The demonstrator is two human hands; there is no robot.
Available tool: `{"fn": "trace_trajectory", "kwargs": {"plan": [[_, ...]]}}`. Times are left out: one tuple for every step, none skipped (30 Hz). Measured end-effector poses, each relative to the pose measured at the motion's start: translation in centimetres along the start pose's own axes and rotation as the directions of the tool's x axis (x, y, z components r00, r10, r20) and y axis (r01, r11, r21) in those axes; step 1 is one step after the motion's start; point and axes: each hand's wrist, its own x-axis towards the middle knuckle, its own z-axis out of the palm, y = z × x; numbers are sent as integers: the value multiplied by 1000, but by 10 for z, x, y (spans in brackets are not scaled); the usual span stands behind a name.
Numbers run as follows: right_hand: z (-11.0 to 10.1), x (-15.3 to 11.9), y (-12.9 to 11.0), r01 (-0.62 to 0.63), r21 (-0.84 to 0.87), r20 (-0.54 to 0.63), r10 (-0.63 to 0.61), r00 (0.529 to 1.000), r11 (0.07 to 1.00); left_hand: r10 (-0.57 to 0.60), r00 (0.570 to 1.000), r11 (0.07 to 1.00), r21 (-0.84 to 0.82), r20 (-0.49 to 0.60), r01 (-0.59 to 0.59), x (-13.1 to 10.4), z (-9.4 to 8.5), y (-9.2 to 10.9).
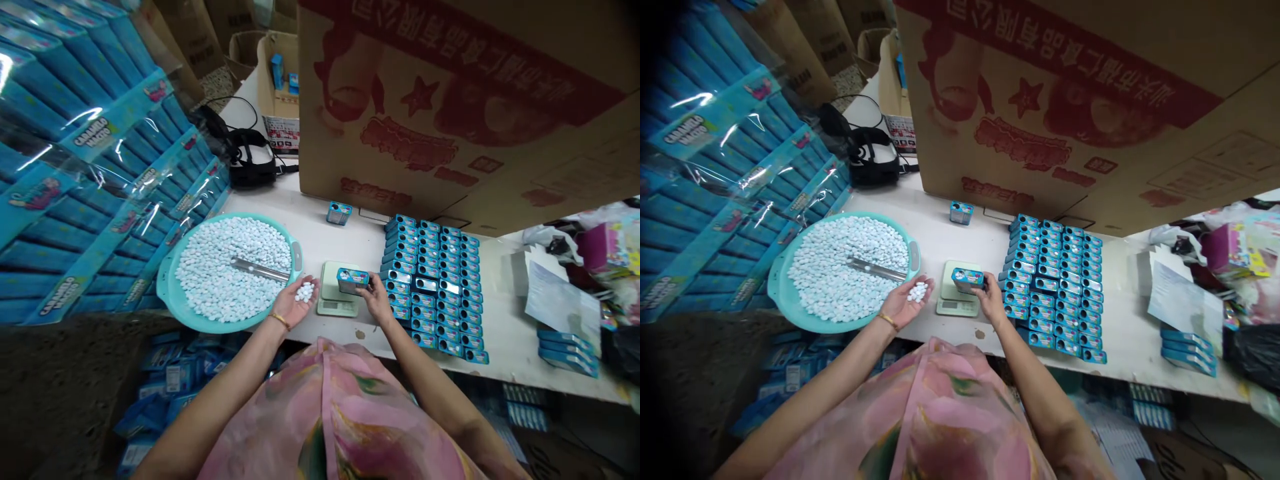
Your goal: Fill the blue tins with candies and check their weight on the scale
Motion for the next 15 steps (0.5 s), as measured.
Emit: {"fn": "trace_trajectory", "kwargs": {"plan": [[6,2,7,-15,48,-2,16,1000,999,23,1000,1000,-5,-14,-23,-8,-4,6],[11,3,14,-26,71,-6,27,1000,997,44,999,999,-9,-30,-45,-15,-8,11],[13,3,19,-34,70,-9,34,999,997,65,997,998,-12,-48,-66,-21,-11,16],[14,3,22,-36,46,-8,37,999,998,84,994,996,-14,-65,-85,-27,-15,19],[12,0,23,-29,-3,-1,29,1000,1000,99,992,995,-13,-81,-101,-32,-19,22],[9,-3,21,-6,-78,9,7,1000,997,109,989,994,-11,-95,-111,-37,-22,22],[5,-8,17,35,-177,20,-32,999,984,111,988,994,-9,-103,-113,-40,-25,22],[1,-14,8,91,-288,33,-86,996,953,104,989,994,-5,-107,-105,-42,-28,19],[0,-21,-3,157,-396,51,-149,987,905,86,990,996,0,-108,-87,-44,-31,15],[1,-29,-16,233,-484,88,-218,972,843,62,992,998,7,-106,-61,-44,-33,10],[5,-36,-30,318,-539,154,-280,948,780,31,994,999,15,-101,-30,-44,-35,4],[13,-42,-44,406,-559,244,-324,914,723,-4,996,1000,23,-89,6,-44,-37,-3],[24,-47,-57,498,-543,358,-350,866,676,-45,996,998,28,-76,47,-43,-38,-10],[37,-51,-68,570,-518,472,-342,812,638,-88,994,995,31,-66,91,-42,-39,-16],[51,-54,-76,610,-516,550,-313,774,601,-127,990,991,30,-64,129,-41,-40,-21]]}}
